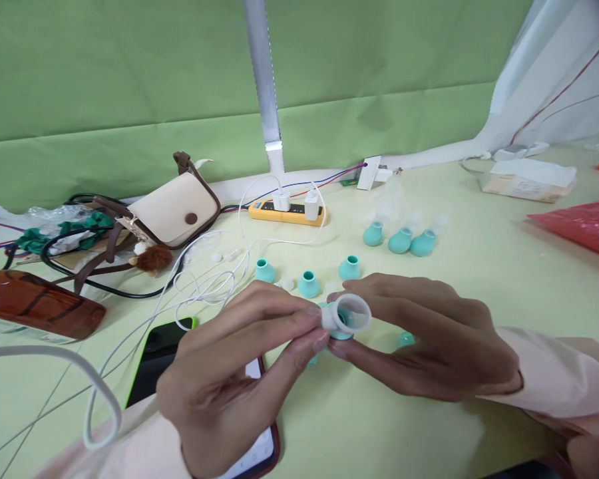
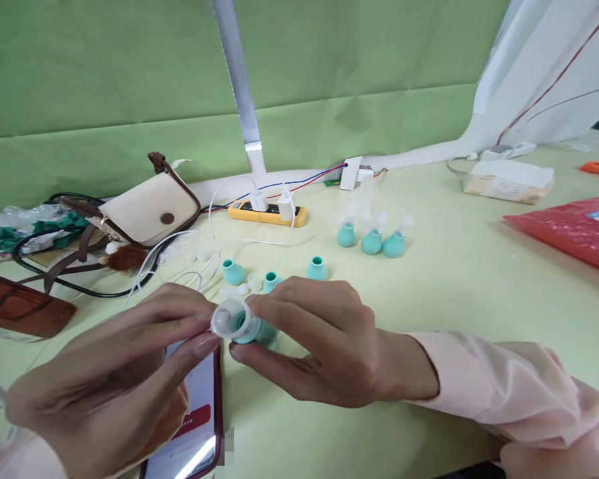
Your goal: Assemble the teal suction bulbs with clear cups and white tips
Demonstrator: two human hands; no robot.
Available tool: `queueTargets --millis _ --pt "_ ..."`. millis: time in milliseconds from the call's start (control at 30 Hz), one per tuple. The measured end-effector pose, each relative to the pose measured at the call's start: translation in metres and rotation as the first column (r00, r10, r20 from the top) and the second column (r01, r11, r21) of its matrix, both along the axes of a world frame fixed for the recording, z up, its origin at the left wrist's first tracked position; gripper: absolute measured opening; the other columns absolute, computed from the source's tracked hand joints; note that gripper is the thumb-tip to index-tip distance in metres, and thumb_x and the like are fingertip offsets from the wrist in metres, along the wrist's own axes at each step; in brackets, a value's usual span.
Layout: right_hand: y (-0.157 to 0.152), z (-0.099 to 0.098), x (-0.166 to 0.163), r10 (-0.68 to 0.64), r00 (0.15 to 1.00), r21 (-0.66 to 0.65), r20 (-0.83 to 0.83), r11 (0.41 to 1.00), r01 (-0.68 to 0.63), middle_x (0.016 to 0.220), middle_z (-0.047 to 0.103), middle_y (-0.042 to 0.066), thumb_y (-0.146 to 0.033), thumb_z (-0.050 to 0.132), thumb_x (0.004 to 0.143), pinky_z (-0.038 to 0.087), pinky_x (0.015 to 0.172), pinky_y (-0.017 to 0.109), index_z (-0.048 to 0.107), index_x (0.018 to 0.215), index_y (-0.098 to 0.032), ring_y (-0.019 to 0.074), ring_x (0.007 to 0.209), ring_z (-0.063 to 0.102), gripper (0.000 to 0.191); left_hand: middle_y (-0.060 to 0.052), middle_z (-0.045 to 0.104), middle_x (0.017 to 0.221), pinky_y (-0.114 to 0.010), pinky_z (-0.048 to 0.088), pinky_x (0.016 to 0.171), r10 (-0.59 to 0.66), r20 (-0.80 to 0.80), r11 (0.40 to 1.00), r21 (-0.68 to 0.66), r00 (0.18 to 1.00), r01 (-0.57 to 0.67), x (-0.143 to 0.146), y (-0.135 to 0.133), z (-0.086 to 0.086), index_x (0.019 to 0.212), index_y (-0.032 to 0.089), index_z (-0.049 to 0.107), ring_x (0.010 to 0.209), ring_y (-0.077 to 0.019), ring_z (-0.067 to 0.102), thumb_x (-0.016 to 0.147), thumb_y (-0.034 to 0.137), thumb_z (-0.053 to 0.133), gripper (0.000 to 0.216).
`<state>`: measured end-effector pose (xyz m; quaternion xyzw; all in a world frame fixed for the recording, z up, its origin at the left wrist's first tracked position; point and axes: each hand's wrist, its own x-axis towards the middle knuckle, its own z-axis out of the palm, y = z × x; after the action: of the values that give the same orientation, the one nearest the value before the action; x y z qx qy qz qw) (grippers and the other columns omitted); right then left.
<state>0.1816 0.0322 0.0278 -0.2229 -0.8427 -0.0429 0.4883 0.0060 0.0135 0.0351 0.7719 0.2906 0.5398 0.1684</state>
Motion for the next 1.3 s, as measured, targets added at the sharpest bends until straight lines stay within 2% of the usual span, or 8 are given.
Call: queueTargets --millis 233,333,467,667,833,1033,1167,1300 --pt "-0.001 0.007 0.004 0.043 0.991 -0.028 0.124 0.999 -0.039 0.060 0.065 0.004 -0.019 0.062 0.071 0.054 0.052 0.024 0.057 0.086 -0.016 0.0152 0.057 0.062 0.016 -0.001 0.063 0.071 -0.029 0.051 0.058 -0.095 0.021 0.993 -0.071 0.995 0.096 -0.005 0.001 0.003 0.079 0.016 0.065 0.065 -0.0136 0.058 0.068 -0.007 0.057 0.027" --pt "-0.002 0.006 0.004 0.039 0.993 -0.031 0.112 0.999 -0.036 0.060 0.065 0.004 -0.019 0.061 0.072 0.053 0.050 0.024 0.056 0.087 -0.018 0.0152 0.057 0.062 0.016 -0.005 0.065 0.074 -0.029 0.052 0.059 -0.106 -0.079 0.994 -0.041 0.991 0.103 -0.009 -0.002 0.008 0.080 0.015 0.066 0.068 -0.0143 0.058 0.073 -0.003 0.054 0.023" --pt "-0.005 0.004 0.004 0.023 0.994 -0.030 0.107 0.999 -0.020 0.058 0.065 0.004 -0.020 0.063 0.071 0.051 0.045 0.025 0.056 0.087 -0.016 0.0157 0.056 0.062 0.017 -0.007 0.066 0.077 -0.023 0.054 0.058 -0.013 -0.289 0.998 0.061 0.957 0.032 -0.009 -0.004 0.015 0.082 0.011 0.064 0.067 -0.0134 0.059 0.072 -0.003 0.051 0.021" --pt "-0.007 0.000 0.004 -0.007 0.999 -0.038 0.046 0.999 0.008 0.058 0.064 0.005 -0.021 0.064 0.070 0.052 0.047 0.026 0.055 0.086 -0.015 0.0170 0.058 0.063 0.019 -0.006 0.065 0.070 -0.017 0.053 0.054 0.110 -0.377 0.983 0.180 0.920 -0.044 -0.003 -0.002 0.019 0.075 0.009 0.063 0.062 -0.0114 0.058 0.072 0.000 0.052 0.015" --pt "-0.006 0.003 0.006 0.007 0.997 -0.090 0.077 0.996 0.000 0.057 0.064 0.003 -0.022 0.064 0.071 0.051 0.047 0.026 0.054 0.087 -0.016 0.0167 0.057 0.062 0.020 -0.005 0.066 0.069 -0.020 0.053 0.053 0.049 -0.323 0.990 0.140 0.945 -0.004 -0.005 -0.002 0.013 0.074 0.012 0.064 0.061 -0.0119 0.058 0.070 0.000 0.055 0.016" --pt "-0.009 0.004 0.005 0.114 0.993 -0.180 0.007 0.977 -0.111 0.060 0.064 0.005 -0.018 0.063 0.070 0.050 0.045 0.027 0.051 0.095 -0.016 0.0171 0.057 0.062 0.028 -0.005 0.066 0.069 -0.025 0.053 0.054 0.003 -0.076 1.000 -0.022 0.997 -0.005 -0.003 -0.002 0.004 0.083 0.015 0.065 0.062 -0.0140 0.058 0.072 0.005 0.056 0.017" --pt "-0.008 0.003 0.004 0.079 0.997 -0.170 0.015 0.983 -0.075 0.059 0.063 0.003 -0.019 0.061 0.071 0.051 0.047 0.027 0.051 0.096 -0.018 0.0179 0.060 0.063 0.026 -0.008 0.065 0.072 -0.029 0.052 0.054 -0.067 -0.158 0.996 0.050 0.985 0.076 -0.001 -0.002 0.006 0.076 0.014 0.062 0.063 -0.0157 0.056 0.070 -0.001 0.053 0.019" --pt "-0.008 0.002 0.002 -0.019 0.998 -0.053 0.065 0.998 0.022 0.055 0.062 0.003 -0.021 0.064 0.070 0.051 0.046 0.026 0.054 0.089 -0.016 0.0181 0.060 0.063 0.022 -0.009 0.061 0.067 -0.029 0.050 0.050 -0.019 -0.194 0.991 0.128 0.981 0.044 0.001 -0.003 0.009 0.071 0.010 0.061 0.059 -0.0152 0.054 0.065 -0.006 0.057 0.017"
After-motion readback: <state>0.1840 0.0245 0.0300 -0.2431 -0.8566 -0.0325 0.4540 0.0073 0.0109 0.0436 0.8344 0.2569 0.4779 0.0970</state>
